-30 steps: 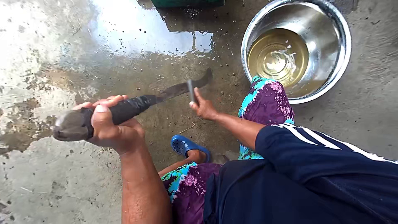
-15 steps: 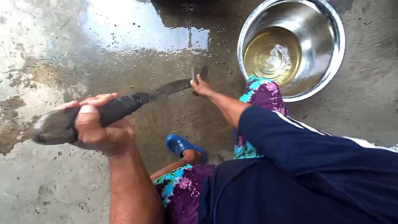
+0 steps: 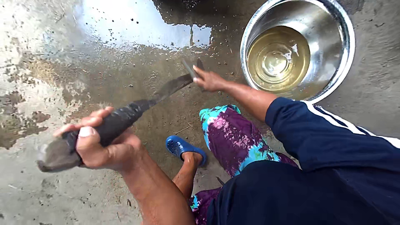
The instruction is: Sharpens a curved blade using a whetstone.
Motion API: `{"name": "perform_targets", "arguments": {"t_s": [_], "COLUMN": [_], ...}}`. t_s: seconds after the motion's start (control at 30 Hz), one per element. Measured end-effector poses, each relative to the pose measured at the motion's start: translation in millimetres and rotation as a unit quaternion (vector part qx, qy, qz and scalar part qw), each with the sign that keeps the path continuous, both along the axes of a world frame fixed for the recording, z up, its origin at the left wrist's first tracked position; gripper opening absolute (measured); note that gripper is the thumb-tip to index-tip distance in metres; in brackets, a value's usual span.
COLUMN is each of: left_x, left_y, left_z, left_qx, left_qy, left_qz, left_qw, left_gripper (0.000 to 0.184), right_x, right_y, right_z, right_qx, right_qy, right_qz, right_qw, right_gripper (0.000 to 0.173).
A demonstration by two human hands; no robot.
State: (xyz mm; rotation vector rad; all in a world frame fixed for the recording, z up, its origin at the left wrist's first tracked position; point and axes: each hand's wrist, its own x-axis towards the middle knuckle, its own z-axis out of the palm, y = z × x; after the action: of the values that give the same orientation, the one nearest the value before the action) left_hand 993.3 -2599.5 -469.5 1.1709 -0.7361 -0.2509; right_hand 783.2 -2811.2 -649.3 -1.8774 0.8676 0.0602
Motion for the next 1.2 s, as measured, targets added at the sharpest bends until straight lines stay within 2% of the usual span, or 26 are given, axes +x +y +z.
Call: {"name": "perform_targets", "arguments": {"t_s": [0.07, 0.13, 0.27, 0.33, 0.47, 0.53, 0.6, 0.67, 0.77, 0.83, 0.93, 1.0, 1.13, 1.2], "left_x": [-5.4, -3.9, 7.9, 9.0, 6.8, 8.4, 7.1, 7.7, 13.0, 13.8, 10.6, 5.3, 2.5, 2.3], "left_y": [12.4, 26.3, 59.1, 68.1, 69.8, 68.6, 67.6, 61.2, 56.8, 57.5, 62.7, 61.9, 55.9, 55.7], "left_z": [-7.2, -17.5, -44.6, -53.3, -60.8, -60.0, -56.0, -50.8, -47.8, -45.8, -42.2, -39.4, -35.5, -32.2], "left_qx": [0.004, 0.012, 0.02, 0.008, 0.001, -0.004, -0.002, -0.002, 0.002, 0.005, 0.001, -0.002, -0.011, -0.007], "left_qy": [0.004, 0.019, 0.062, 0.07, 0.085, 0.08, 0.068, 0.051, 0.046, 0.051, 0.054, 0.046, 0.046, 0.041], "left_qz": [0.017, 0.041, 0.049, 0.05, 0.071, 0.065, 0.049, 0.042, 0.03, 0.014, -0.013, -0.023, -0.049, -0.067], "left_qw": [1.0, 0.999, 0.997, 0.996, 0.994, 0.995, 0.997, 0.998, 0.999, 0.999, 0.998, 0.999, 0.998, 0.997], "left_gripper": [0.017, 0.015, 0.017, 0.018, 0.019, 0.019, 0.018, 0.018, 0.018, 0.016, 0.019, 0.021, 0.02, 0.023], "right_x": [-8.5, -13.2, 11.9, 21.5, -25.3, -16.9, 7.2, 21.5, -7.8, -20.4, 10.1, 26.7, -11.7, -10.7], "right_y": [35.6, 50.3, -4.9, -9.1, 58.7, 36.3, -10.1, -37.6, 20.5, 41.7, -13.0, -47.0, 6.8, 1.8], "right_z": [-31.2, -60.1, -120.9, -115.9, -89.5, -100.2, -121.6, -126.0, -102.4, -104.3, -141.4, -147.8, -132.7, -138.0], "right_qx": [0.012, 0.013, 0.015, 0.015, 0.014, 0.01, -0.004, 0.001, 0.008, 0.011, 0.001, 0.004, 0.004, 0.009], "right_qy": [0.006, 0.025, 0.114, 0.107, 0.035, 0.068, 0.123, 0.147, 0.081, 0.056, 0.099, 0.128, 0.098, 0.103], "right_qz": [0.027, 0.031, -0.041, -0.034, 0.056, 0.057, 0.007, -0.022, 0.011, 0.043, -0.016, -0.052, -0.039, -0.027], "right_qw": [1.0, 0.999, 0.993, 0.994, 0.998, 0.996, 0.992, 0.989, 0.997, 0.997, 0.995, 0.99, 0.994, 0.994], "right_gripper": [0.071, 0.074, 0.075, 0.075, 0.076, 0.073, 0.073, 0.075, 0.076, 0.075, 0.073, 0.075, 0.076, 0.076]}}
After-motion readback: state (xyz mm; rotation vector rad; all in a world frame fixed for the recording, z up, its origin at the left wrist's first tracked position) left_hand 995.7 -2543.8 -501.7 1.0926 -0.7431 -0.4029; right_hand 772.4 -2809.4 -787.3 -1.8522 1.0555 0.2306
